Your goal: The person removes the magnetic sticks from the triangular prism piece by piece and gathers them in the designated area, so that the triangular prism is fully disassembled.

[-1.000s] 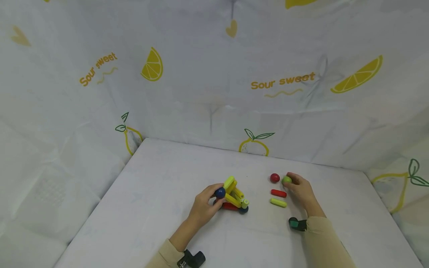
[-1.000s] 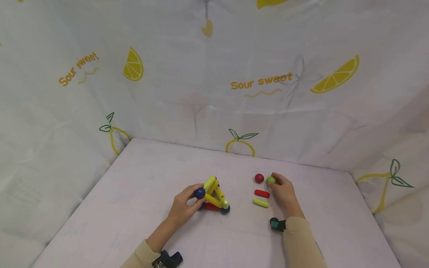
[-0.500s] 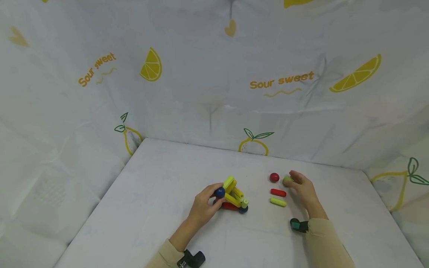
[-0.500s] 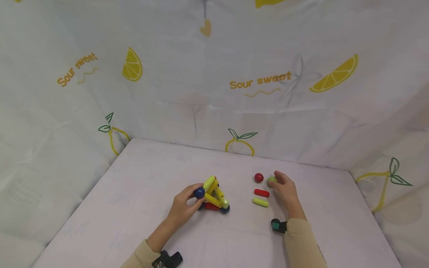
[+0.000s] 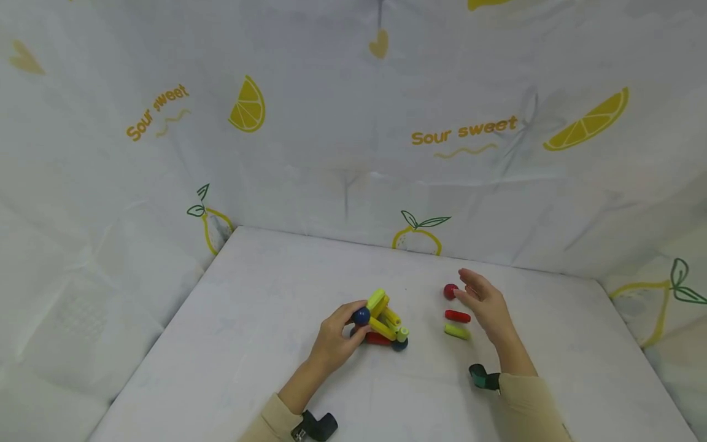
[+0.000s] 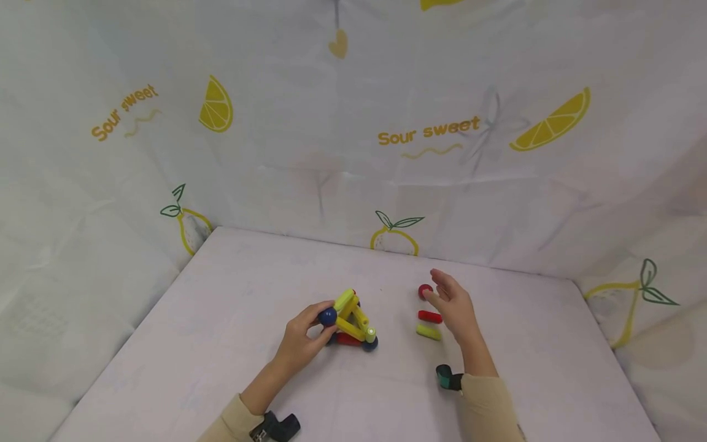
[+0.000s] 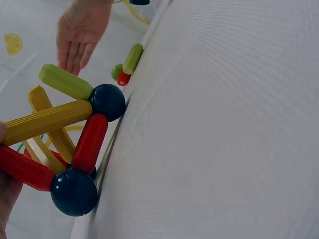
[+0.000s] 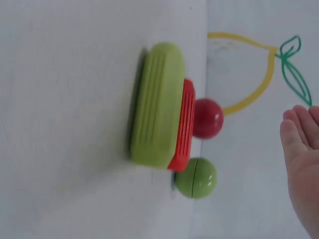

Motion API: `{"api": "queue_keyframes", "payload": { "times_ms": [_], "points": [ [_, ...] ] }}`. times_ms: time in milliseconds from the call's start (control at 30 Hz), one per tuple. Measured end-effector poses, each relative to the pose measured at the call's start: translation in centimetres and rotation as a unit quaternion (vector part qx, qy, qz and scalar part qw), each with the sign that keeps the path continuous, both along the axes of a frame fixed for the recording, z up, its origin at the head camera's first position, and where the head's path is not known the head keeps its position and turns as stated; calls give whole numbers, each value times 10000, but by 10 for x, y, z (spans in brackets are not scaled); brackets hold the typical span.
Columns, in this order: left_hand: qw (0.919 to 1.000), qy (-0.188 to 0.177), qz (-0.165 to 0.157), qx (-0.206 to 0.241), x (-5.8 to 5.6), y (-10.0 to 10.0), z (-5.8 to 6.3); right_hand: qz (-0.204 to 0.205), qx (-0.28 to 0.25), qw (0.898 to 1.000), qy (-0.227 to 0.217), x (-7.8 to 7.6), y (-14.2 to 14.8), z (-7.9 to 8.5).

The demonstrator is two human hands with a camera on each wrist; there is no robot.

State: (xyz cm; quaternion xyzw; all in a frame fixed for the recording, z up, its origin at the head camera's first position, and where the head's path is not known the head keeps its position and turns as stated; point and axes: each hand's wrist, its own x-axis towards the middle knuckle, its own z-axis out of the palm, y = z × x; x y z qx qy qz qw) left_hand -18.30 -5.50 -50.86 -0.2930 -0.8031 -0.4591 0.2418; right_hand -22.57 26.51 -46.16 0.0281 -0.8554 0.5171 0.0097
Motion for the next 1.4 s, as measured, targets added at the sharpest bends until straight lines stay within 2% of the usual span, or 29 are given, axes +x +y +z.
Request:
{"api": "queue_keyframes", "payload": {
  "times_ms": [167,300,467,633,800,967,1100,1400],
  "points": [
    [10000,-49,-43,9,0,0,0,508,-450,9976,159,13,-29,-1],
    [9999,-100,-28,-25,1,0,0,833,-660,9943,65,23,-52,-6],
    [9997,-237,-41,-74,1,0,1,1007,-780,9914,-299,33,-80,-10],
    [9984,-534,-35,-173,2,1,2,1108,-725,9906,-334,39,-100,-15],
    [9975,-654,-30,-283,3,1,2,974,-444,9939,-279,42,-110,-18],
    [9967,-739,-18,-328,2,1,1,660,-95,9974,-268,43,-116,-16],
    [9969,-729,-13,-297,3,1,1,497,312,9981,-163,45,-121,-14],
    [9970,-665,45,-395,3,1,1,105,675,9976,118,50,-127,-16]
  ]
}}
